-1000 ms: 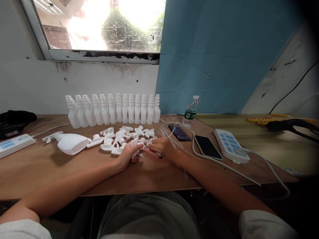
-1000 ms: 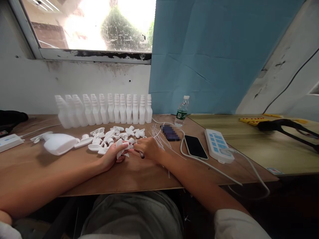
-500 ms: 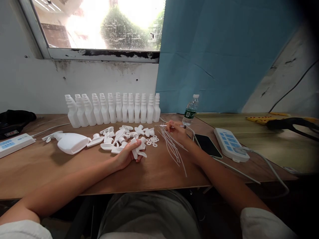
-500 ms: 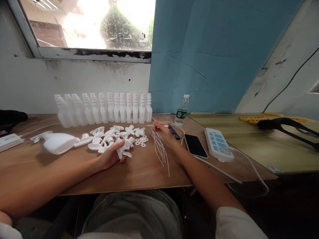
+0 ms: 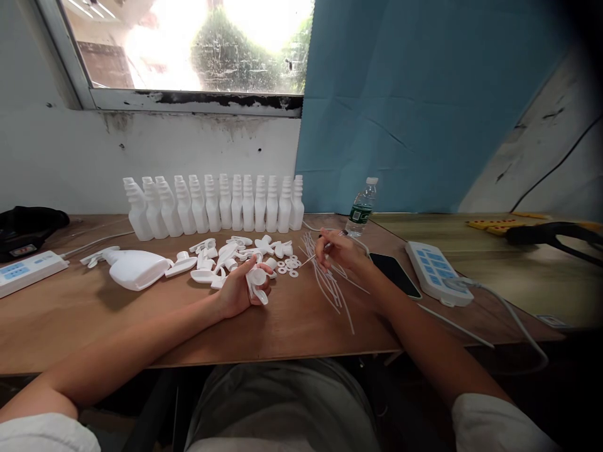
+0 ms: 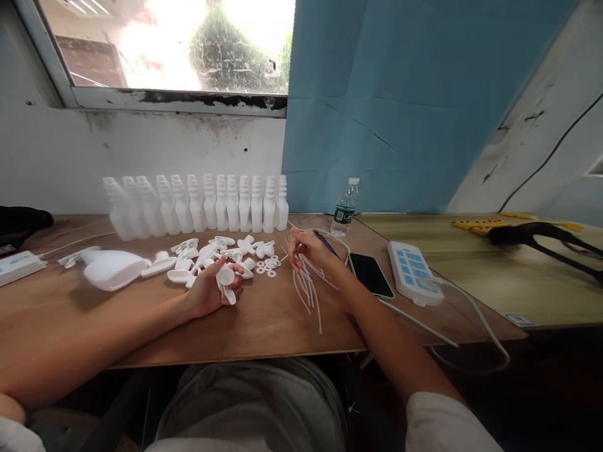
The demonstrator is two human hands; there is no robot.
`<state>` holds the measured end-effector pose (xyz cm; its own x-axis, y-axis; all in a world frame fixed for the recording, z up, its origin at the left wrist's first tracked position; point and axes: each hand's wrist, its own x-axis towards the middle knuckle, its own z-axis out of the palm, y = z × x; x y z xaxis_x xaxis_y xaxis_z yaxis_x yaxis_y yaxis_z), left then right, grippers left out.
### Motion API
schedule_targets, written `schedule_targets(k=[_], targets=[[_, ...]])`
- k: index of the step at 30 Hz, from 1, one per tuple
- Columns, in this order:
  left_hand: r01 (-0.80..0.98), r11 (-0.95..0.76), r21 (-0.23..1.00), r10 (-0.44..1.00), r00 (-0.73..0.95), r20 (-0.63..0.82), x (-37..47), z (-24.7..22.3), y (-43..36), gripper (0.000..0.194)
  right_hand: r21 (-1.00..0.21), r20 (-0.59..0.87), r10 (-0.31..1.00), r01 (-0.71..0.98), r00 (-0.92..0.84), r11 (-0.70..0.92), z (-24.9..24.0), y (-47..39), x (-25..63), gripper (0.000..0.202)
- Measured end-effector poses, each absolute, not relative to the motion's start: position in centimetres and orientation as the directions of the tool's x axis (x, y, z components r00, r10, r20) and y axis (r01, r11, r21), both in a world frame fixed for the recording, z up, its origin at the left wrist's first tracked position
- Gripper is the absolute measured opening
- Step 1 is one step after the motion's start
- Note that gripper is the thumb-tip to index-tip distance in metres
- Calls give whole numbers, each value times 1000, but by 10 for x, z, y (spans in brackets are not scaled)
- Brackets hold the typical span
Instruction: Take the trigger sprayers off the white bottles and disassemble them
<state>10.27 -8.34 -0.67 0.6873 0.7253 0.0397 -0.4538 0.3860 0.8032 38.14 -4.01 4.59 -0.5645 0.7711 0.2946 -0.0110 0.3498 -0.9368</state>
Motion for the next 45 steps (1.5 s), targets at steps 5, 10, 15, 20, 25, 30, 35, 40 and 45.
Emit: schedule_targets(k=[5, 10, 15, 20, 25, 30, 35, 40, 45], targets=[[-429, 355, 831, 726, 686, 45, 101, -6, -84, 29, -971, 89, 693, 94, -716, 222, 51, -41, 384, 72], [-427, 365, 827, 765, 644, -5, 103, -6, -83, 25, -966, 126, 747, 90, -652, 242, 50, -46, 375, 71], [-410, 371, 833, 808, 585, -72, 107, -5, -84, 28, -945, 294, 730, -77, -617, 316, 45, -57, 352, 27], [-416, 333, 846, 829, 556, -53, 111, -7, -85, 32, -913, 379, 637, -160, -671, 375, 35, -65, 334, 15], [-408, 294, 864, 866, 496, -61, 114, -9, -87, 32, -885, 447, 688, -172, -572, 432, 34, -69, 330, 12], [-389, 263, 883, 857, 514, -29, 114, -10, -87, 32, -840, 480, 658, -89, -580, 535, 32, -76, 325, 10], [-358, 275, 892, 852, 522, -53, 114, -6, -87, 32, -321, 675, 358, 180, -645, 930, 33, -83, 320, 16], [-353, 309, 883, 855, 509, -96, 114, -3, -86, 31, -134, 681, 260, 232, -684, 963, 35, -87, 310, 16], [-362, 338, 869, 840, 532, -105, 114, -5, -83, 29, -92, 688, 260, 275, -677, 957, 36, -93, 302, 18]])
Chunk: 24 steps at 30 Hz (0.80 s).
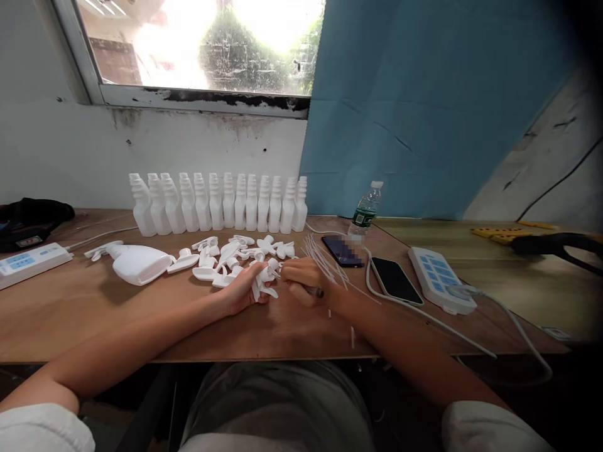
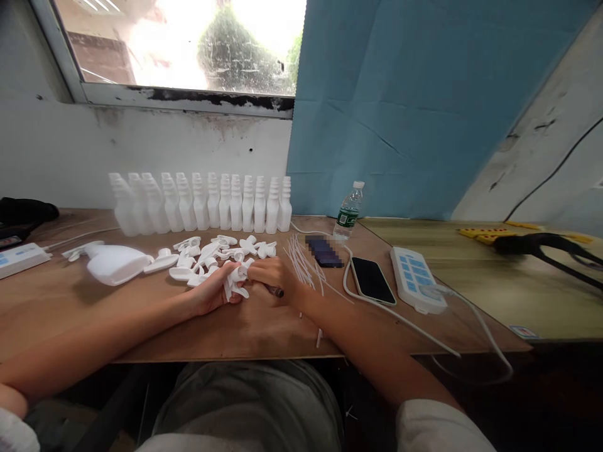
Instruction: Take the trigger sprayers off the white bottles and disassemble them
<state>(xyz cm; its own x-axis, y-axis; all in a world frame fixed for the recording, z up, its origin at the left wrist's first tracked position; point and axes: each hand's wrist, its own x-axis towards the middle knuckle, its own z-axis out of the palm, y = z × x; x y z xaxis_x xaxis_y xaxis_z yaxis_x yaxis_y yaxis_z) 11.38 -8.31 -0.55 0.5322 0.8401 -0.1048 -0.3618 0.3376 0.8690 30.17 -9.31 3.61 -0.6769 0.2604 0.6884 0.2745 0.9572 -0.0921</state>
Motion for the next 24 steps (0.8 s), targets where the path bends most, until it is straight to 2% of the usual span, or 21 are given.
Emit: schedule_targets(k=[2, 5, 8, 11, 14, 17, 21, 24], targets=[[-348, 319, 882, 842, 530, -96, 114, -6, -83, 30, -153, 685, 309, 285, -659, 946, 37, -95, 301, 18], [-316, 268, 910, 848, 526, -67, 114, -6, -85, 32, -421, 675, 494, 263, -549, 868, 38, -93, 301, 18], [-281, 260, 924, 828, 557, -64, 113, -4, -87, 31, -699, 580, 676, 149, -454, 699, 39, -89, 302, 19], [-221, 287, 932, 812, 573, -114, 112, -3, -87, 29, -845, 464, 773, 47, -432, 533, 41, -87, 301, 19], [-170, 350, 921, 778, 601, -185, 110, -3, -86, 29, -907, 394, 814, -39, -427, 419, 39, -85, 300, 18], [-181, 398, 899, 738, 646, -196, 107, -2, -84, 30, -926, 375, 826, -133, -421, 353, 34, -83, 298, 19], [-293, 446, 846, 714, 686, -139, 103, 1, -82, 29, -896, 444, 781, -189, -439, 403, 26, -80, 296, 21], [-359, 503, 786, 677, 729, -101, 101, 1, -80, 27, -850, 508, 726, -131, -463, 511, 22, -79, 296, 21]])
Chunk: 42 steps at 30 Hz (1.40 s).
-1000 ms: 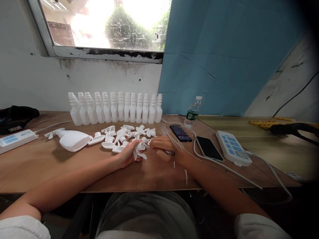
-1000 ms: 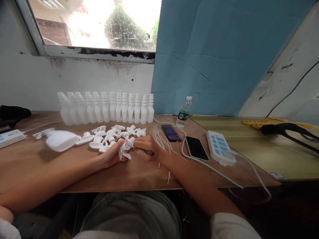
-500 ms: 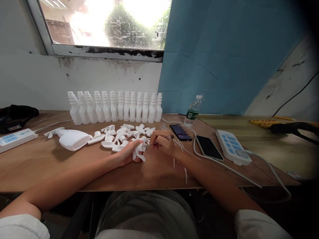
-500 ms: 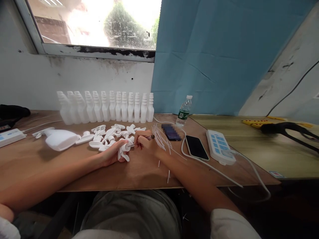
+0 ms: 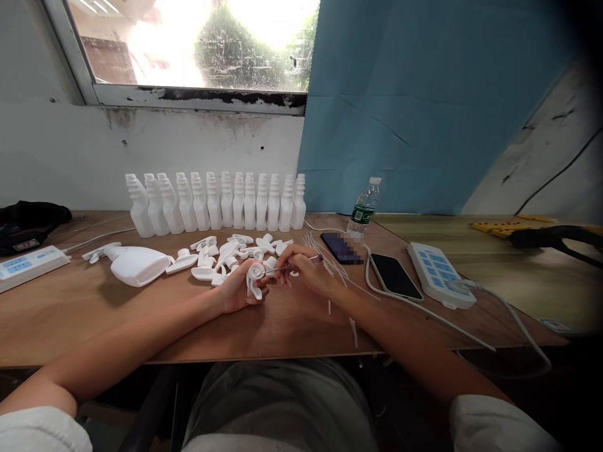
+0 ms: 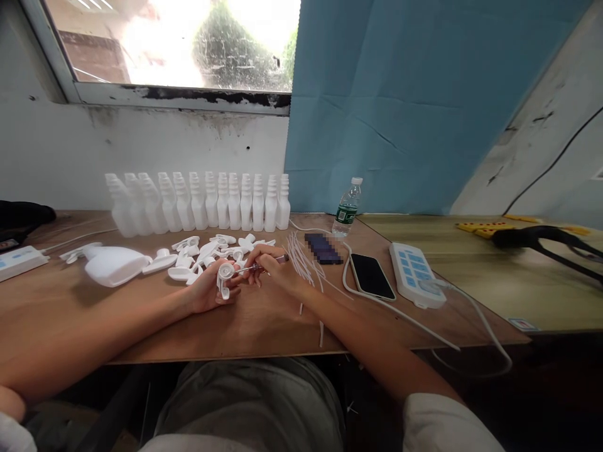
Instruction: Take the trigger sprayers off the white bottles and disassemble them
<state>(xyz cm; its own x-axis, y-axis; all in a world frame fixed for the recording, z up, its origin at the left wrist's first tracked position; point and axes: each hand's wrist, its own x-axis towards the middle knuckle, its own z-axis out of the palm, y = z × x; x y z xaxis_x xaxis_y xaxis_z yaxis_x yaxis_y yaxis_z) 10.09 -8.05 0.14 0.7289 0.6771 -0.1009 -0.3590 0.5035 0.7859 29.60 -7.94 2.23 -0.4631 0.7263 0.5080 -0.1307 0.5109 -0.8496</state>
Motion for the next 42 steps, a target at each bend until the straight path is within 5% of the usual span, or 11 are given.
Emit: schedule_targets(k=[2, 4, 6, 8, 11, 19, 28, 33, 36, 39, 42], targets=[[-380, 540, 751, 664, 741, -102, 100, -1, -78, 26, -717, 614, 619, -19, -489, 697, 21, -79, 297, 21], [-403, 564, 721, 674, 729, -119, 100, -4, -75, 26, -434, 715, 402, 88, -572, 897, 21, -79, 298, 21], [-429, 586, 687, 693, 705, -152, 100, -7, -73, 27, -140, 712, 188, 126, -677, 982, 23, -78, 298, 28], [-445, 607, 659, 700, 691, -179, 100, -8, -71, 30, -12, 678, 94, 117, -729, 993, 24, -78, 299, 31], [-469, 621, 628, 698, 696, -171, 100, -6, -73, 35, -99, 686, 158, 124, -710, 987, 26, -82, 298, 29], [-507, 574, 643, 690, 722, -46, 103, -1, -79, 41, -625, 649, 637, 185, -416, 758, 31, -87, 306, 47], [-475, 467, 746, 729, 684, -21, 105, 2, -84, 41, -717, 621, 774, 307, -124, 626, 22, -54, 328, 50], [-413, 118, 903, 799, 579, 161, 91, 20, -80, 48, -719, 618, 774, 300, -135, 627, 19, -52, 329, 50], [-66, -283, 957, 830, 482, 279, 72, 28, -65, 43, -714, 618, 772, 308, -144, 629, 19, -53, 328, 50], [427, -642, 637, 761, 457, 461, 51, 27, -44, 44, -701, 619, 769, 331, -159, 632, 19, -54, 328, 51], [623, -740, 254, 649, 560, 515, 38, 22, -26, 41, -674, 620, 765, 379, -177, 634, 19, -54, 328, 52]])
